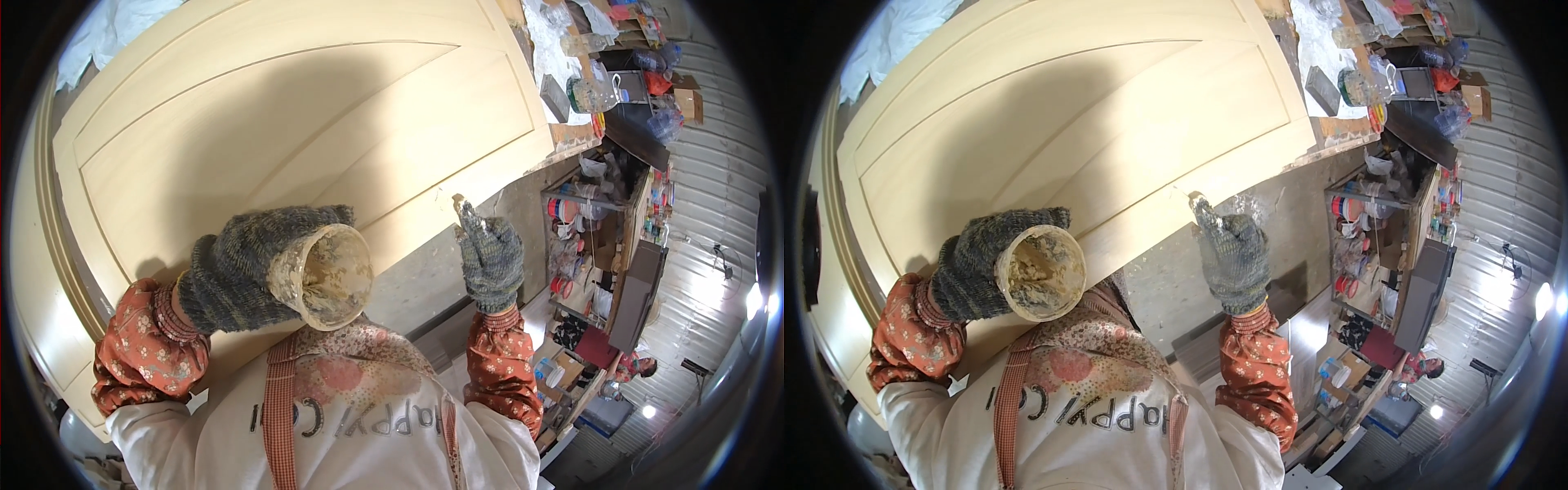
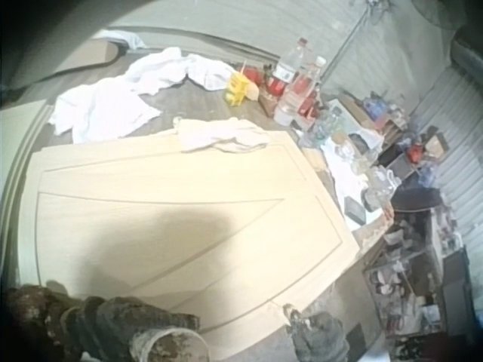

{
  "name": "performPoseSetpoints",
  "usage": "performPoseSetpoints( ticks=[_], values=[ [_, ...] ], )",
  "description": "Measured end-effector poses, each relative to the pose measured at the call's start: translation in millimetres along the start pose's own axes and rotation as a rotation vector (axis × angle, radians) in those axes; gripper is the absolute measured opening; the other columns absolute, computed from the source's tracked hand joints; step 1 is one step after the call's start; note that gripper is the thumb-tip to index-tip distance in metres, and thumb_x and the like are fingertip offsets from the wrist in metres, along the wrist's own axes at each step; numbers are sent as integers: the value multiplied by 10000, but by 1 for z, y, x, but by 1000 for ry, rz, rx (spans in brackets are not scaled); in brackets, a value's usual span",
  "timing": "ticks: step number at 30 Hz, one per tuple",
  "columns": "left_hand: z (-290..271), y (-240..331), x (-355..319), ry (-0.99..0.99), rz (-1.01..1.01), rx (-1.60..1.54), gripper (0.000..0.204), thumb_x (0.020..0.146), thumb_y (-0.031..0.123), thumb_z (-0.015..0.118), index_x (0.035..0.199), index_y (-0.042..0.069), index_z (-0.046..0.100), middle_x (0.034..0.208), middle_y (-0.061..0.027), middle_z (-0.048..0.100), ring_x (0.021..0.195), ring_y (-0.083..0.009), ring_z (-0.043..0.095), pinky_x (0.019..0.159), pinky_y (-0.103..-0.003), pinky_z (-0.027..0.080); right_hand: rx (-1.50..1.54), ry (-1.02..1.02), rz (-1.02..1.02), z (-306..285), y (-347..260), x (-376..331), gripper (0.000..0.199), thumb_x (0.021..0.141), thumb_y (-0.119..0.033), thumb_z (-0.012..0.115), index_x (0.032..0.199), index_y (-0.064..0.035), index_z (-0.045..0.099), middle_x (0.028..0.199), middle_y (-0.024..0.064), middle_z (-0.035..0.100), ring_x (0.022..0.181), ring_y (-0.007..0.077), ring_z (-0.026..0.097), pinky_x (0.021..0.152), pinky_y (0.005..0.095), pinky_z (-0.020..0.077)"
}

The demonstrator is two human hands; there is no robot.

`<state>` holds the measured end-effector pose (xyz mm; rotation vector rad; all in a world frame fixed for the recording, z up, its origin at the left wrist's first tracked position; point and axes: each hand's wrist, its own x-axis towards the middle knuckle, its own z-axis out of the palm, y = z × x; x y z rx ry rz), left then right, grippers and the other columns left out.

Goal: The person wipes and sands wooden cabinet doors with a cloth and a sanding block. Then, the person applies paste from a cup into the joints of a wooden door using a small wooden stick.

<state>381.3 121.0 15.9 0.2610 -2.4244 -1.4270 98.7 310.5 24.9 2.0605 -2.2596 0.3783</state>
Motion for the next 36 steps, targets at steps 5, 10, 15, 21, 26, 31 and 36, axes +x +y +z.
performPoseSetpoints(
  ticks=[5, 10, 15, 21, 26, 31, 36],
  values=[
    [1, 0, -2, 3, -28, -24, 741, 709, 308, 848, 1331, 47, 543, 1173, -111, 657, 1046, -242, 653, 901, -333, 525, 147, 56, 143, 11, -3, -8, 495, 794, -29, 668, 1274, -141, 631, 832, 90, 575, 752, 231, 563, 701, 347, 475],
    [1, 0, -3, -18, -51, 6, 751, 703, 313, 851, 1333, 49, 541, 1176, -115, 656, 1053, -244, 651, 910, -336, 523, 154, 36, 175, 16, -8, -11, 356, 845, -67, 654, 1199, -99, 679, 836, 130, 589, 697, 245, 578, 620, 363, 471],
    [1, 0, -4, 4, -20, 9, 762, 700, 317, 853, 1341, 55, 534, 1175, -113, 656, 1052, -246, 652, 908, -339, 522, 181, 37, 178, 6, -7, -15, 480, 807, -60, 651, 1279, -143, 625, 932, 100, 646, 796, 240, 608, 760, 331, 501],
    [0, 0, -3, -18, -31, 2, 774, 694, 325, 856, 1340, 49, 530, 1164, -120, 656, 1032, -251, 656, 895, -346, 527, 431, 16, 502, 9, -6, -21, 373, 862, -81, 645, 1234, -105, 642, 905, 131, 671, 815, 255, 651, 773, 345, 518],
    [2, -2, 0, 17, 14, -12, 782, 684, 332, 864, 1328, 32, 536, 1155, -125, 656, 1023, -256, 659, 886, -348, 530, 393, 24, 560, 18, -21, -27, 430, 870, -108, 634, 1297, -95, 586, 865, 112, 683, 770, 263, 658, 716, 356, 528],
    [4, -3, 0, 58, 43, -38, 774, 681, 327, 867, 1317, 23, 545, 1147, -126, 659, 1019, -256, 660, 883, -345, 530, 286, 48, 374, 22, -37, -27, 337, 985, -197, 536, 1252, -9, 618, 813, 114, 673, 645, 146, 637, 572, 301, 506],
    [3, -3, -3, 46, 32, -2, 769, 682, 323, 865, 1318, 29, 546, 1141, -129, 659, 1016, -263, 660, 878, -346, 531, 304, 37, 515, 17, -37, -19, 451, 877, -119, 616, 1321, -71, 556, 817, 112, 671, 680, 250, 650, 621, 342, 521]
  ],
)
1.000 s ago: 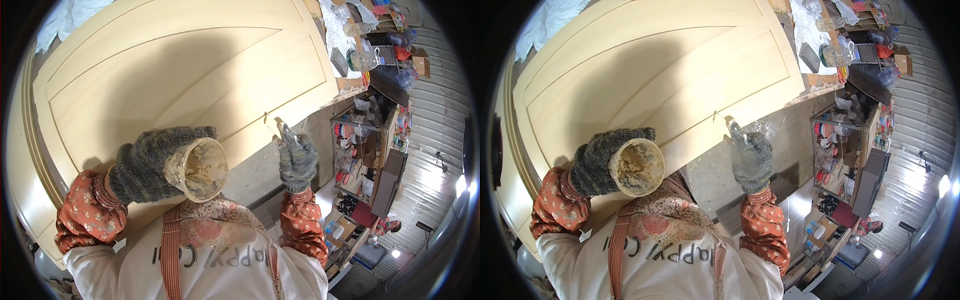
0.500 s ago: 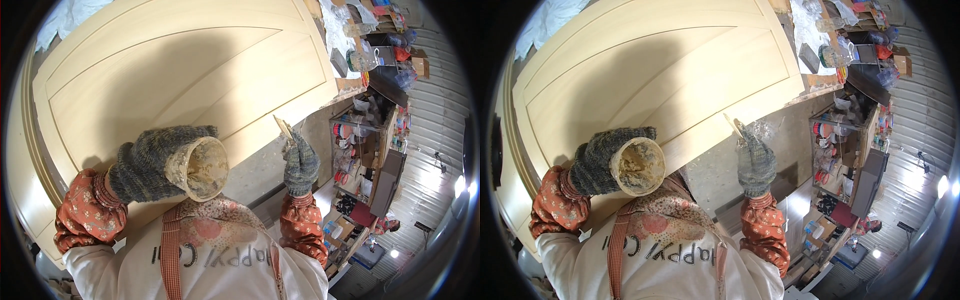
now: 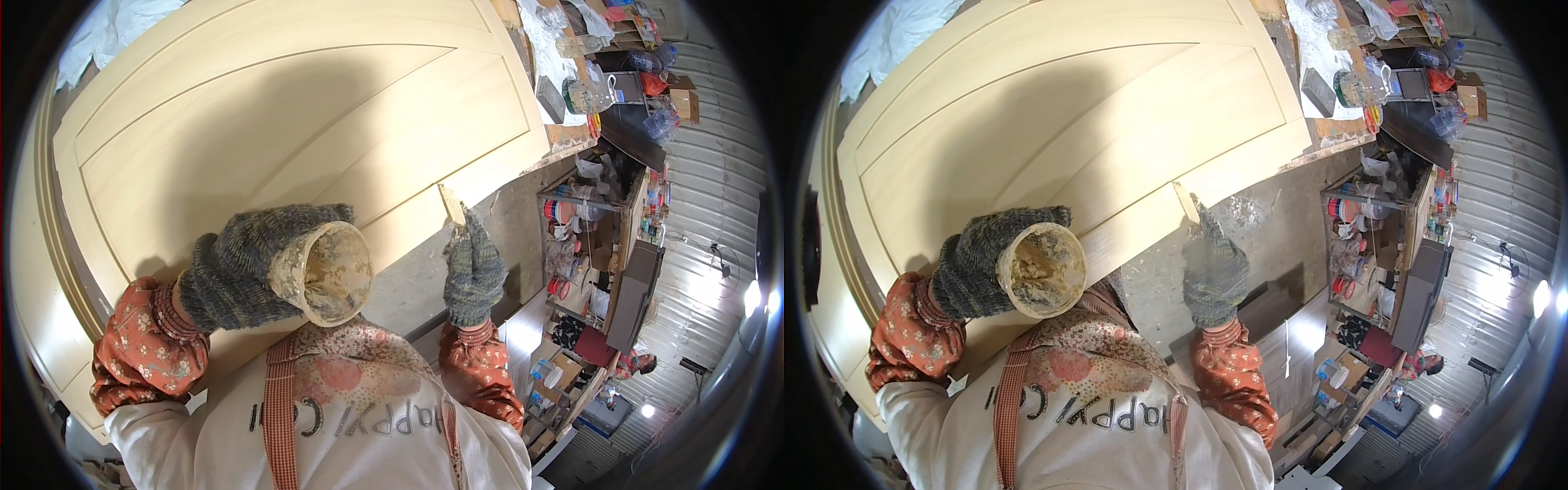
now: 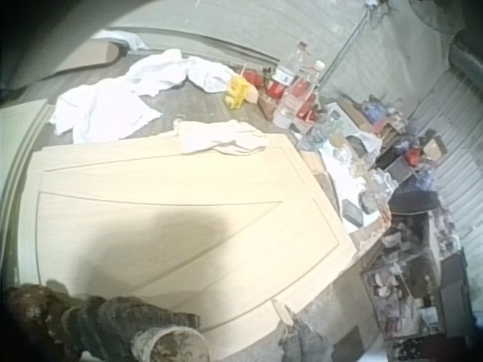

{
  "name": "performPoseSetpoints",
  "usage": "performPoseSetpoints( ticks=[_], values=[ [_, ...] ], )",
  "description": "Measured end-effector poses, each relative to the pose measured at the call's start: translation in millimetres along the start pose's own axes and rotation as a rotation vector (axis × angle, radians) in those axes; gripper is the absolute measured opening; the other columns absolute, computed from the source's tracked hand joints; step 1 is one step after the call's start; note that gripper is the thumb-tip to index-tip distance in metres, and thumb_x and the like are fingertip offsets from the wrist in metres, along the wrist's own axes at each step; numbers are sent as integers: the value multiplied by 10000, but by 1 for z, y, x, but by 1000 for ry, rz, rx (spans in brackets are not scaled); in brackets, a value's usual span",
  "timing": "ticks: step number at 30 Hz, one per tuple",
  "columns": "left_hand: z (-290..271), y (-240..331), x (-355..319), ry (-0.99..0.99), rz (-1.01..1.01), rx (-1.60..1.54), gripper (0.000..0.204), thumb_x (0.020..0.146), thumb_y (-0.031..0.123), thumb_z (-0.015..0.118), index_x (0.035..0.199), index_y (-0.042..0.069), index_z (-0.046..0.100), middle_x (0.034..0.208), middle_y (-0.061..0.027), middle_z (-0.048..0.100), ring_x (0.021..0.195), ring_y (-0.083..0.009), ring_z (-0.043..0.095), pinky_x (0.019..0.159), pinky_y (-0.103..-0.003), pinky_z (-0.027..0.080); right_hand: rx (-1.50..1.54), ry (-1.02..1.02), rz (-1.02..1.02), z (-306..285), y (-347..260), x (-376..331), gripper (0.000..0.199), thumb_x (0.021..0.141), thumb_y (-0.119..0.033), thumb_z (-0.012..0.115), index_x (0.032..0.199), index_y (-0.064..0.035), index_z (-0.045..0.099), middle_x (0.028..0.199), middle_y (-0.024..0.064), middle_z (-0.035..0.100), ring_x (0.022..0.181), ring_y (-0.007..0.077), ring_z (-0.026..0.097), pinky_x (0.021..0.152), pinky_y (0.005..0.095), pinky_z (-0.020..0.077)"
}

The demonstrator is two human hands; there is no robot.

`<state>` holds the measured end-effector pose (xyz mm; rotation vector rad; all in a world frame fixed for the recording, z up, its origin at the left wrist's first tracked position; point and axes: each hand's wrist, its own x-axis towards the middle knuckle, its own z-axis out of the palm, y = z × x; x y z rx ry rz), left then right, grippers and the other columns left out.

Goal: The person wipes and sands wooden cabinet doors with a cloth and a sanding block. Then, the person applies paste from a cup into the joints of a wooden door using a small wooden stick.

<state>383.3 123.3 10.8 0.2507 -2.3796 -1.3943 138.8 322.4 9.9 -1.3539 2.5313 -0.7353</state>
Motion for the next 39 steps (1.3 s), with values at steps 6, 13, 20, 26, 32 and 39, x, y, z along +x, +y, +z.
performPoseSetpoints(
  ticks=[6, 13, 20, 26, 32, 39],
  values=[
    [-2, 3, -1, -40, -97, -86, 775, 676, 329, 866, 1324, 51, 544, 1134, -123, 661, 1014, -266, 660, 875, -351, 533, 131, -90, -160, -25, -13, 38, 276, 892, -112, 657, 1164, -72, 671, 864, 91, 707, 715, 212, 672, 616, 313, 531],
    [-9, 15, -1, -64, -195, -79, 776, 690, 321, 857, 1338, 47, 531, 1161, -120, 655, 1014, -261, 659, 880, -349, 529, -172, -400, -367, -73, -32, 97, 213, 928, -214, 630, 1083, -91, 711, 892, 127, 708, 748, 247, 674, 658, 354, 534],
    [-2, 1, -3, 4, -31, -96, 780, 696, 316, 856, 1346, 39, 524, 1182, -130, 647, 1020, -260, 656, 881, -349, 526, -486, -553, -857, -80, -29, 137, 283, 883, -127, 605, 1151, -179, 682, 1078, 93, 683, 947, 293, 647, 818, 392, 528],
    [6, -9, -8, 41, 58, -105, 781, 701, 314, 855, 1348, 32, 522, 1194, -137, 643, 1025, -259, 655, 882, -349, 524, -588, -682, -958, -77, -24, 153, 287, 855, -148, 628, 1135, -178, 685, 1029, 86, 683, 963, 289, 637, 860, 397, 524],
    [-4, -1, -13, -20, -5, -106, 771, 703, 312, 855, 1340, 28, 528, 1187, -136, 646, 1026, -259, 655, 883, -347, 525, -687, -690, -1036, -77, -17, 158, 322, 854, -140, 625, 1174, -158, 659, 1148, 106, 644, 1086, 284, 593, 946, 404, 497],
    [3, -6, -12, 20, 56, -103, 758, 705, 310, 854, 1330, 23, 535, 1180, -134, 650, 1028, -260, 656, 885, -345, 525, -248, -732, -820, -77, -34, 149, 399, 800, -47, 633, 1188, -131, 668, 1068, 106, 681, 956, 282, 649, 845, 383, 534]
  ],
)
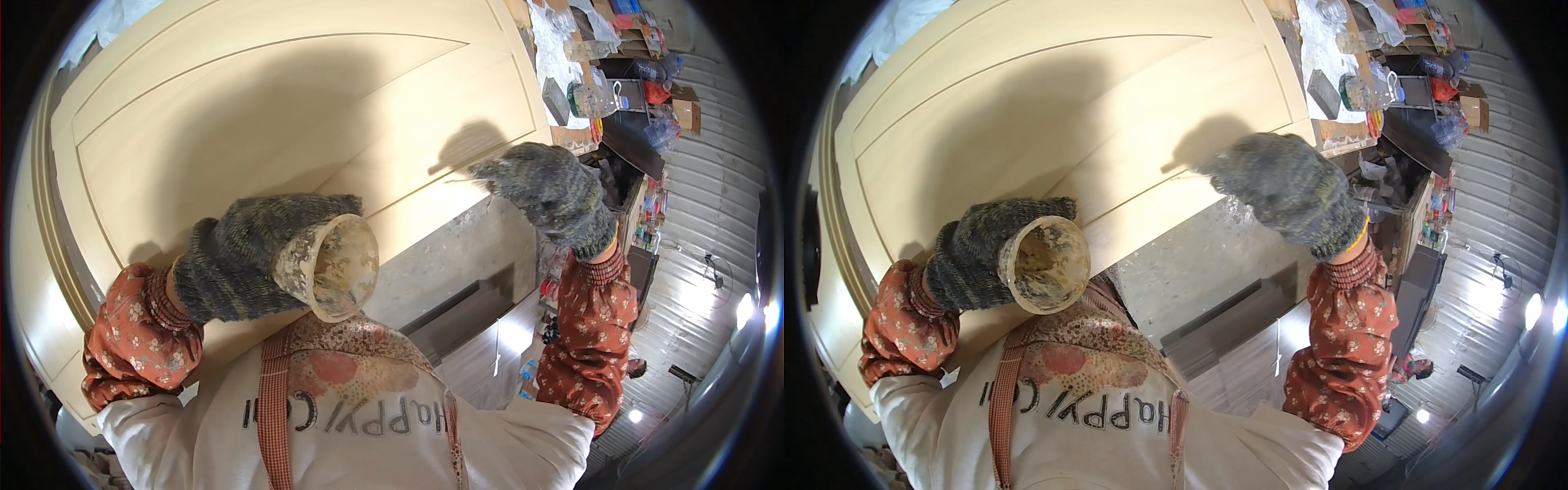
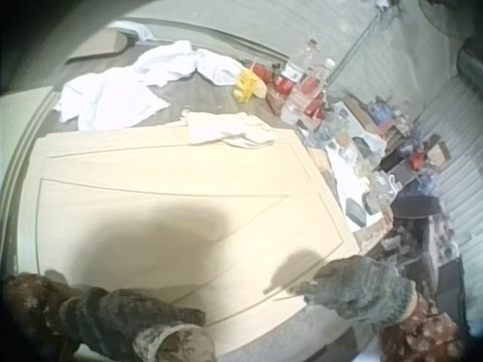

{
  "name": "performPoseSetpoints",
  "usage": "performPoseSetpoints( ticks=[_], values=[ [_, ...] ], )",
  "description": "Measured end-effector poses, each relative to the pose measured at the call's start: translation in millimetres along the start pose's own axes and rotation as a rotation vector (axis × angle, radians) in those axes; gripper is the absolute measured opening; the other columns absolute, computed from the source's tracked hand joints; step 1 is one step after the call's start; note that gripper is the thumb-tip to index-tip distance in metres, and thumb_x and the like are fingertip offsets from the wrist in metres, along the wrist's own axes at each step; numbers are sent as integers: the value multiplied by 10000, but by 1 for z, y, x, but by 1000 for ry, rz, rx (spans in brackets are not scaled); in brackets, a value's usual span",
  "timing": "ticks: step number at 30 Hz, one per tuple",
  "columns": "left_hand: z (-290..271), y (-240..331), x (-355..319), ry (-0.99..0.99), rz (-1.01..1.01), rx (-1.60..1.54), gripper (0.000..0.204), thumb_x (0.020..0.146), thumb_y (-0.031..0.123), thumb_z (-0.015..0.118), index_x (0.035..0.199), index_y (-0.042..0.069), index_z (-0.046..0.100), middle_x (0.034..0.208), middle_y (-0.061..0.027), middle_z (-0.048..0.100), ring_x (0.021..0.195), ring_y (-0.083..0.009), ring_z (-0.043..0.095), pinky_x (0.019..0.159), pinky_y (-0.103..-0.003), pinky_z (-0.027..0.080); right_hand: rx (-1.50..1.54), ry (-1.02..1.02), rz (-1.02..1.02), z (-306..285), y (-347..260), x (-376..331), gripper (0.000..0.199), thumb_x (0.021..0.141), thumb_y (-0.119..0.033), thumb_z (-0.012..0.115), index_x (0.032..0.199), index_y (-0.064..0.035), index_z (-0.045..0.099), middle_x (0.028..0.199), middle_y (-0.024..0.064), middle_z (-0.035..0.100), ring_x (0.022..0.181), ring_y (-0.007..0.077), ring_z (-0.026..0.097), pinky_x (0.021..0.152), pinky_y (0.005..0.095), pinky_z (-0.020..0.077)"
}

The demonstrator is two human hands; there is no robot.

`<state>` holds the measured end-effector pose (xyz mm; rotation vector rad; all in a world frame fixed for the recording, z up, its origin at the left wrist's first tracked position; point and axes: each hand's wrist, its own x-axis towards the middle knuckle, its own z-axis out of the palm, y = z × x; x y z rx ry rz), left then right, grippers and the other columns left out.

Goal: The person wipes and sands wooden cabinet doors with a cloth and a sanding block. Then, the person applies paste from a cup into the joints of a wooden door using a small wooden stick.

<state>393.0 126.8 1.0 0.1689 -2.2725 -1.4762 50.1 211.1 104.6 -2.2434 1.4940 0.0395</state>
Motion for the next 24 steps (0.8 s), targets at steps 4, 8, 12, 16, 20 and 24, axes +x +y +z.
performPoseSetpoints(
  ticks=[4, 8, 12, 16, 20, 24],
  values=[
    [4, -4, 1, 12, 20, -6, 751, 706, 309, 854, 1324, 20, 539, 1176, -133, 652, 1029, -260, 656, 885, -345, 526, -18, -155, 466, 3, -18, -14, 311, 938, -187, 566, 1235, -117, 628, 1129, 87, 665, 1049, 219, 623, 870, 324, 521],
    [-3, 2, 3, -22, -34, -17, 744, 707, 307, 853, 1318, 17, 543, 1172, -132, 653, 1030, -260, 657, 886, -344, 526, 68, 167, 452, 46, -15, -41, 378, 845, -92, 637, 1218, -155, 645, 1113, 73, 666, 1002, 258, 631, 853, 378, 518],
    [-12, 13, 6, -67, -141, -32, 738, 708, 306, 853, 1312, 14, 547, 1168, -131, 655, 1031, -260, 657, 887, -343, 527, -267, 280, 255, 84, -4, -72, 462, 779, 5, 638, 1210, -163, 649, 1164, 79, 641, 1060, 296, 605, 902, 390, 501],
    [-9, 18, 17, -65, -191, -57, 731, 709, 305, 853, 1306, 11, 551, 1164, -130, 657, 1031, -260, 658, 888, -342, 527, -100, 276, 317, 109, 2, -82, 529, 782, 5, 609, 1289, -146, 586, 1241, 112, 597, 1133, 325, 556, 937, 411, 487],
    [-3, 12, 28, -21, -109, -95, 726, 710, 302, 852, 1303, 8, 553, 1161, -129, 659, 1033, -259, 658, 891, -340, 527, 308, 403, 604, 123, -11, -72, 282, 926, -100, 575, 1197, -43, 624, 1063, 82, 669, 908, 159, 631, 745, 277, 515],
    [-4, 12, 26, -33, -64, 19, 720, 710, 301, 853, 1296, 5, 558, 1173, -134, 655, 1041, -258, 657, 893, -340, 526, 872, 673, 666, 139, -29, -58, 245, 959, -127, 595, 1167, -5, 636, 1016, 56, 694, 795, 62, 641, 643, 192, 508]
  ],
)
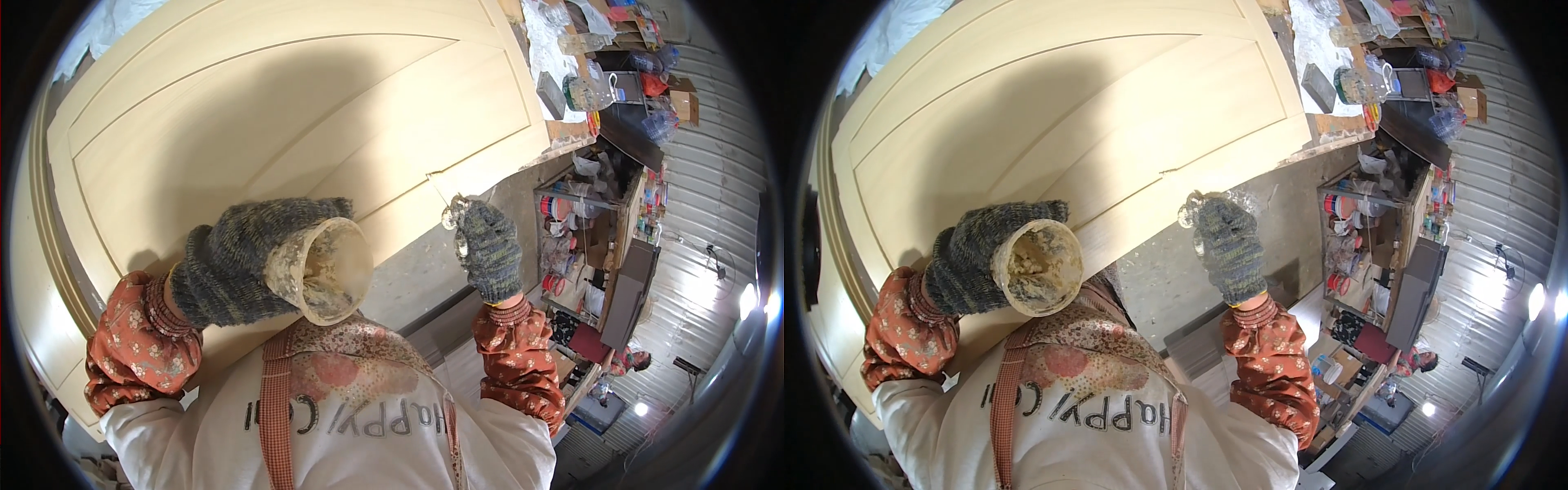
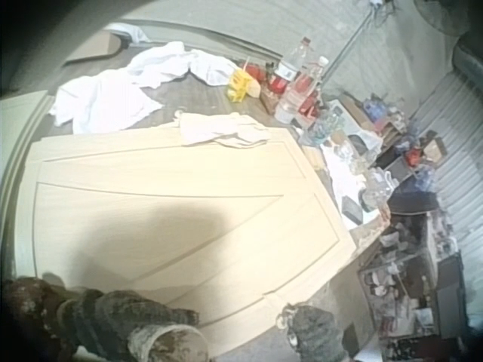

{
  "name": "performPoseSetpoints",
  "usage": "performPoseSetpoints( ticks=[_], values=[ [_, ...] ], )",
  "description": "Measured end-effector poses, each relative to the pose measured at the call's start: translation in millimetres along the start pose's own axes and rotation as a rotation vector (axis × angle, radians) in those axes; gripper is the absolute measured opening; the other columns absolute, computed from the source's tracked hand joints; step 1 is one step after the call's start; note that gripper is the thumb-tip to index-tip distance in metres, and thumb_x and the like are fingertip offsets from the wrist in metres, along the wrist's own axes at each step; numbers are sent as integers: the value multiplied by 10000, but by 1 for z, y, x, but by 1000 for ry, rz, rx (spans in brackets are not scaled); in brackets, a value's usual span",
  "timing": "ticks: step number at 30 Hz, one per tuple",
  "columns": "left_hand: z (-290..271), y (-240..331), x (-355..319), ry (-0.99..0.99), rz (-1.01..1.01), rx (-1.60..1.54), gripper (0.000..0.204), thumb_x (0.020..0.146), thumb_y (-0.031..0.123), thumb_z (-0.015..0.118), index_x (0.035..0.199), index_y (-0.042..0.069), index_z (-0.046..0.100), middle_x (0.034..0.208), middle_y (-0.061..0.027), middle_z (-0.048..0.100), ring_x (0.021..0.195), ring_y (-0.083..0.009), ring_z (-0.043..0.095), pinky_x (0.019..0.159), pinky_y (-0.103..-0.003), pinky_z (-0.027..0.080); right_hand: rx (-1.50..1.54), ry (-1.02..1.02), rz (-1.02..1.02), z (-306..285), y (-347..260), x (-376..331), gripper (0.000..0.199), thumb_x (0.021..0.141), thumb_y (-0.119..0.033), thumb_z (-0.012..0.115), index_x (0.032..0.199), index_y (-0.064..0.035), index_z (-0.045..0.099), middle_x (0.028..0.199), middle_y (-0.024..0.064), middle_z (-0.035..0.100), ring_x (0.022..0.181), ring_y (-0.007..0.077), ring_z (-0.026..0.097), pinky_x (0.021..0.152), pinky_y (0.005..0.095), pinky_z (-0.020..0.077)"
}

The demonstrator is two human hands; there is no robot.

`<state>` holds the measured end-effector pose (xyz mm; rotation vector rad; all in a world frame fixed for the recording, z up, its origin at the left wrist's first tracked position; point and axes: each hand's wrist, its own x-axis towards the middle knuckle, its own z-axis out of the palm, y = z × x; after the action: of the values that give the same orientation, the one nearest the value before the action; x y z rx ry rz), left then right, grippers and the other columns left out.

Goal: The person wipes and sands wooden cabinet doors with a cloth and a sanding block. Then, the person applies paste from a cup into the joints of a wooden door using a small wooden stick.

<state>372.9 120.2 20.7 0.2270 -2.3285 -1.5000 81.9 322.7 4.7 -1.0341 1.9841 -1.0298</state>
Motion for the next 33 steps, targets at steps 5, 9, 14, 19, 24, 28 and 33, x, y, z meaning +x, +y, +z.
performPoseSetpoints(
  ticks=[5, 9, 14, 19, 24, 28, 33],
  values=[
    [0, 0, -1, -28, -46, -66, 710, 706, 299, 857, 1283, 2, 567, 1201, -143, 645, 1054, -259, 654, 897, -344, 526, -721, 16, -282, -3, 0, 5, 258, 954, -70, 574, 1187, 33, 618, 1113, 79, 691, 955, 95, 654, 761, 207, 532],
    [10, -8, 4, 93, 107, -64, 712, 700, 299, 861, 1278, 2, 570, 1223, -150, 637, 1062, -266, 650, 903, -350, 525, 25, 111, -191, -8, -2, 5, 273, 954, -70, 561, 1204, 27, 613, 1138, 88, 683, 994, 106, 645, 807, 224, 523],
    [13, -11, 5, 98, 119, -34, 721, 695, 300, 865, 1282, 5, 567, 1223, -146, 636, 1060, -268, 649, 902, -350, 525, 230, 159, 250, 2, -7, -1, 252, 959, -128, 568, 1170, -9, 633, 1008, 49, 663, 836, 82, 596, 691, 223, 478],
    [13, -8, 6, 81, 114, 4, 733, 691, 302, 868, 1288, 7, 562, 1216, -141, 637, 1055, -268, 649, 899, -348, 526, 248, 222, 256, 12, -7, 2, 241, 964, -232, 598, 1086, -39, 674, 784, -14, 640, 589, 34, 520, 503, 203, 411],
    [17, -12, 5, 61, 50, -114, 736, 690, 295, 867, 1294, 12, 556, 1170, -131, 651, 1040, -264, 653, 890, -346, 527, 136, 331, 293, 19, -2, 2, 264, 968, -244, 590, 1083, -19, 667, 718, 15, 613, 542, 61, 520, 486, 231, 423],
    [16, -13, 1, 68, 75, -5, 734, 689, 294, 866, 1292, 12, 557, 1156, -130, 655, 1029, -263, 656, 884, -347, 529, -720, 340, -538, 33, -7, -10, 283, 951, -152, 568, 1178, 11, 608, 874, 98, 637, 655, 145, 594, 569, 276, 501],
    [11, -10, 0, 35, 66, 120, 731, 687, 292, 865, 1289, 13, 558, 1137, -128, 660, 1015, -261, 659, 877, -348, 531, -744, 333, -232, 51, -27, -20, 355, 945, -93, 534, 1293, -25, 557, 973, 176, 633, 837, 277, 613, 703, 382, 511]
  ],
)
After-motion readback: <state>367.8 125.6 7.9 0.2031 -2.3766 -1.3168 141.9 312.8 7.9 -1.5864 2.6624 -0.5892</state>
